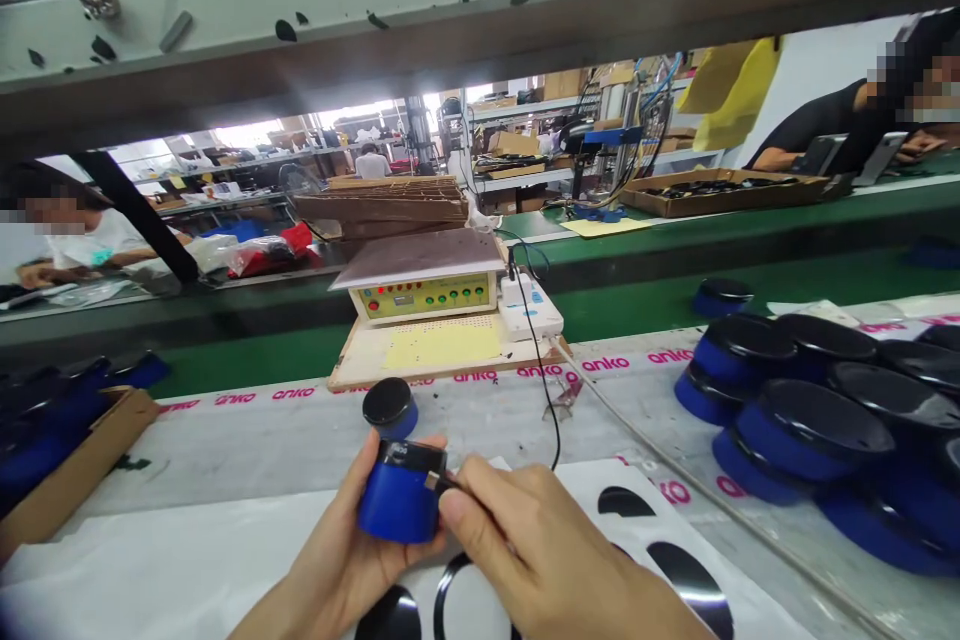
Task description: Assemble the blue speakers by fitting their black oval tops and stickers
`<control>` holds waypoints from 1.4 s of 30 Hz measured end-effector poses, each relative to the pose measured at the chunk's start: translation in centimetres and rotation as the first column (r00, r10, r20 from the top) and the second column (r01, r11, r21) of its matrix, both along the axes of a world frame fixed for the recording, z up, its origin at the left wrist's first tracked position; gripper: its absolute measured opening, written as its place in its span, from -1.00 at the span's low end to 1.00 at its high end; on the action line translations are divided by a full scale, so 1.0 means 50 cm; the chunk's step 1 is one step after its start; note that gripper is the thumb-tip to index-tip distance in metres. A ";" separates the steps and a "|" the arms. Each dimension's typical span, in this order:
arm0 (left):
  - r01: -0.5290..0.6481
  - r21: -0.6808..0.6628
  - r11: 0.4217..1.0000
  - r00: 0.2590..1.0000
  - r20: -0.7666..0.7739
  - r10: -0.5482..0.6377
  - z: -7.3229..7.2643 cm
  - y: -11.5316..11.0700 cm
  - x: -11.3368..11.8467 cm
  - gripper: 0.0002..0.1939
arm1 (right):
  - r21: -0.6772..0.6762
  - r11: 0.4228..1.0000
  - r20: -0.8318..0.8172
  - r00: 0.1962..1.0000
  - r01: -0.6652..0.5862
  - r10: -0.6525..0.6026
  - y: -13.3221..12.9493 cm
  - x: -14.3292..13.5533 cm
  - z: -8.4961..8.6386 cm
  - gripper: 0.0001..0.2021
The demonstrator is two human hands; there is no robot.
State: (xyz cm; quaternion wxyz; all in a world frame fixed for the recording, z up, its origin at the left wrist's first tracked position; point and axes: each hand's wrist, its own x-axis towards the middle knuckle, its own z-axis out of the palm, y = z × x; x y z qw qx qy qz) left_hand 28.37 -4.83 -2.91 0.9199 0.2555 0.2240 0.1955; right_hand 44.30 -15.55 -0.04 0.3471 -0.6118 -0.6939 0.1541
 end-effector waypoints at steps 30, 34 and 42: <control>0.060 0.568 -0.821 0.835 0.422 0.353 -0.017 0.000 -0.031 -0.54 | -0.100 0.994 -0.002 0.999 -0.046 0.046 0.036 -0.008 -0.063 -0.81; 0.078 0.564 -0.822 0.861 0.378 0.341 -0.011 0.002 -0.034 -0.66 | -0.106 0.993 -0.006 0.998 -0.056 0.056 0.037 -0.009 -0.071 -0.82; 0.052 0.543 -0.838 0.849 0.418 0.324 0.007 0.009 -0.033 -0.81 | 0.050 0.996 0.053 0.996 -0.079 0.076 0.043 -0.006 -0.087 -0.86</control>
